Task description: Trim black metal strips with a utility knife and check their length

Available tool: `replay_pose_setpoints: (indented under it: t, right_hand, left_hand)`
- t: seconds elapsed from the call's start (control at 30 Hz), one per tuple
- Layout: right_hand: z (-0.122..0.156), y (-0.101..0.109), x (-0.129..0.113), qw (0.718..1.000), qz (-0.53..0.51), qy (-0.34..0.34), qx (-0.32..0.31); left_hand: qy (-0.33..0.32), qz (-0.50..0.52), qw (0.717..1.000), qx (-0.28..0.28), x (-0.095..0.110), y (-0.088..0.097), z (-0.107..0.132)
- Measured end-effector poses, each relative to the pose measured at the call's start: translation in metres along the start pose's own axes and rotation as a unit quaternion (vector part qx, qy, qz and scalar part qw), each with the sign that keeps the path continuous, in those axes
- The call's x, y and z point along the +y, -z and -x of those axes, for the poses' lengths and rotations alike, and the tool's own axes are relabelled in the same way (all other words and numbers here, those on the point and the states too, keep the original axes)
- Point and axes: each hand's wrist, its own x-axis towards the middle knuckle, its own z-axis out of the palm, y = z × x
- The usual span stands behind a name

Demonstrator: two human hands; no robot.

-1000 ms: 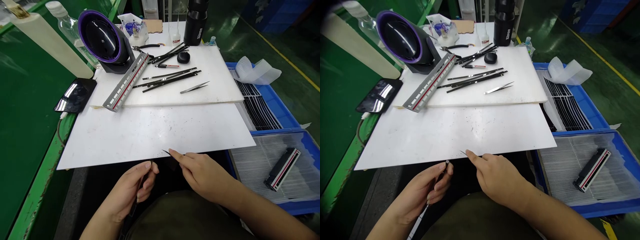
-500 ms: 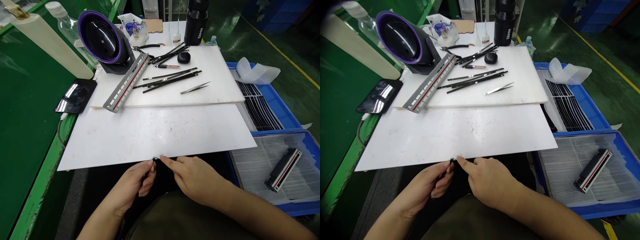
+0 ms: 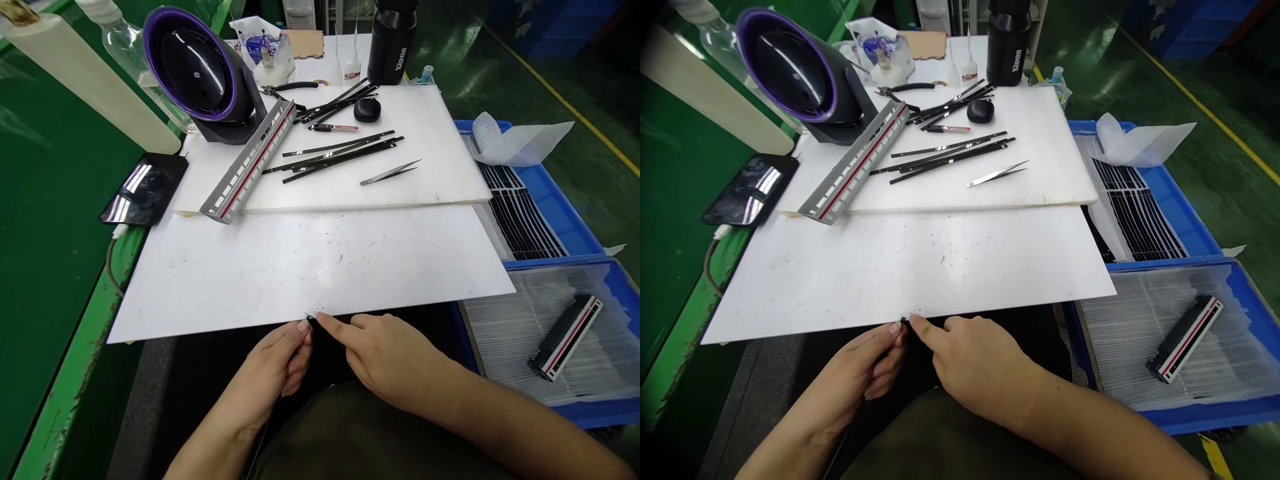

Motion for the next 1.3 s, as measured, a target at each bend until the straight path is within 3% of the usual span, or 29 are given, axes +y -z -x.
replay_pose_setpoints:
  t: [0.57,0.87,1.3]
  right_hand:
    - [0.0014,-0.0031,-0.0064,0.997,0.074,-0.013,-0.002]
    - [0.0024,-0.0044,-0.0028,0.997,-0.070,-0.028,0.015]
    - [-0.0002,-0.0006,-0.0068,1.000,0.006,-0.017,-0.003]
  left_hand:
    - [-0.017,-0.021,1.000,0.011,0.0006,-0.0023,-0.0012]
    - [-0.033,-0.026,0.999,0.002,0.0015,-0.0034,-0.0003]
    - [-0.015,-0.009,1.000,0.022,-0.0009,-0.0046,-0.0001]
